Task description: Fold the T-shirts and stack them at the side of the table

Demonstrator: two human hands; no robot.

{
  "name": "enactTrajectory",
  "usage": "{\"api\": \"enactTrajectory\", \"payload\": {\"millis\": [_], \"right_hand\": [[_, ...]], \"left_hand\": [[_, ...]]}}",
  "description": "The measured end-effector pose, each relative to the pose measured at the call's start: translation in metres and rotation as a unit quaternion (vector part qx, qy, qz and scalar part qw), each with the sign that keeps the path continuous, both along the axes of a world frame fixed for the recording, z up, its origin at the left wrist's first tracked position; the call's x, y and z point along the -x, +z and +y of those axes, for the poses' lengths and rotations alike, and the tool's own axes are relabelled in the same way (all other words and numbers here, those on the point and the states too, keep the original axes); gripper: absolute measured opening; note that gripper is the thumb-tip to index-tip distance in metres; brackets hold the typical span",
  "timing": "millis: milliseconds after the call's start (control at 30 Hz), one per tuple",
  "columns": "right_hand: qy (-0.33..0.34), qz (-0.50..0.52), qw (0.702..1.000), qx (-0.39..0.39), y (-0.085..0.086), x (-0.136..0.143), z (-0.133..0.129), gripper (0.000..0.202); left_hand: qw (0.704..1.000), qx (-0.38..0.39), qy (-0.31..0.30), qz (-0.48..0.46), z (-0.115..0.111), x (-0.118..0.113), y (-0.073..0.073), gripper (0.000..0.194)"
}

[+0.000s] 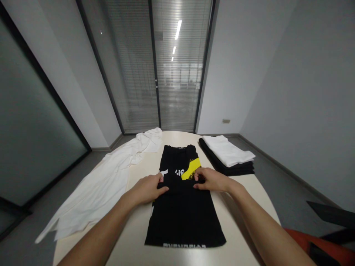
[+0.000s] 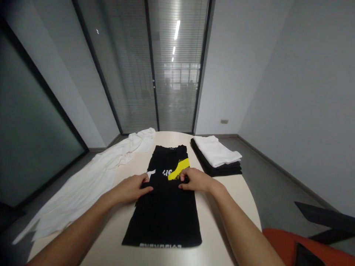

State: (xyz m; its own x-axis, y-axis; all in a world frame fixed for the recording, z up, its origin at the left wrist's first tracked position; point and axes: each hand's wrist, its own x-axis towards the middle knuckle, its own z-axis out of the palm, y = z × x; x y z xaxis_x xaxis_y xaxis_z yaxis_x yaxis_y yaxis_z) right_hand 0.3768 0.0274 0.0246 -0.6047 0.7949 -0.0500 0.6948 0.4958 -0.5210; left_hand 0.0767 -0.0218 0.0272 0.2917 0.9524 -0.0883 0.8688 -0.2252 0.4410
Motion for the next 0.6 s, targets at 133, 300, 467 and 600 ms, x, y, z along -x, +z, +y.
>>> {"api": "enactTrajectory", "payload": {"millis": [133, 300, 467, 600], "right_hand": [[0.002, 0.020, 0.998, 0.057, 0.000, -0.002, 0.000, 0.026], [0.030, 0.045, 0.996, 0.074, 0.000, -0.002, -0.001, 0.028], [0.032, 0.070, 0.993, 0.084, -0.001, 0.000, -0.002, 0.026], [0.046, 0.073, 0.992, 0.087, -0.003, 0.002, -0.001, 0.029]], "left_hand": [[0.997, 0.018, -0.023, -0.069, 0.007, 0.005, -0.007, 0.027], [0.975, 0.052, -0.043, -0.209, 0.017, 0.007, -0.013, 0.028], [0.936, 0.068, -0.040, -0.344, 0.022, 0.004, -0.011, 0.032], [0.906, 0.037, -0.069, -0.416, 0.025, 0.001, -0.013, 0.034]]}}
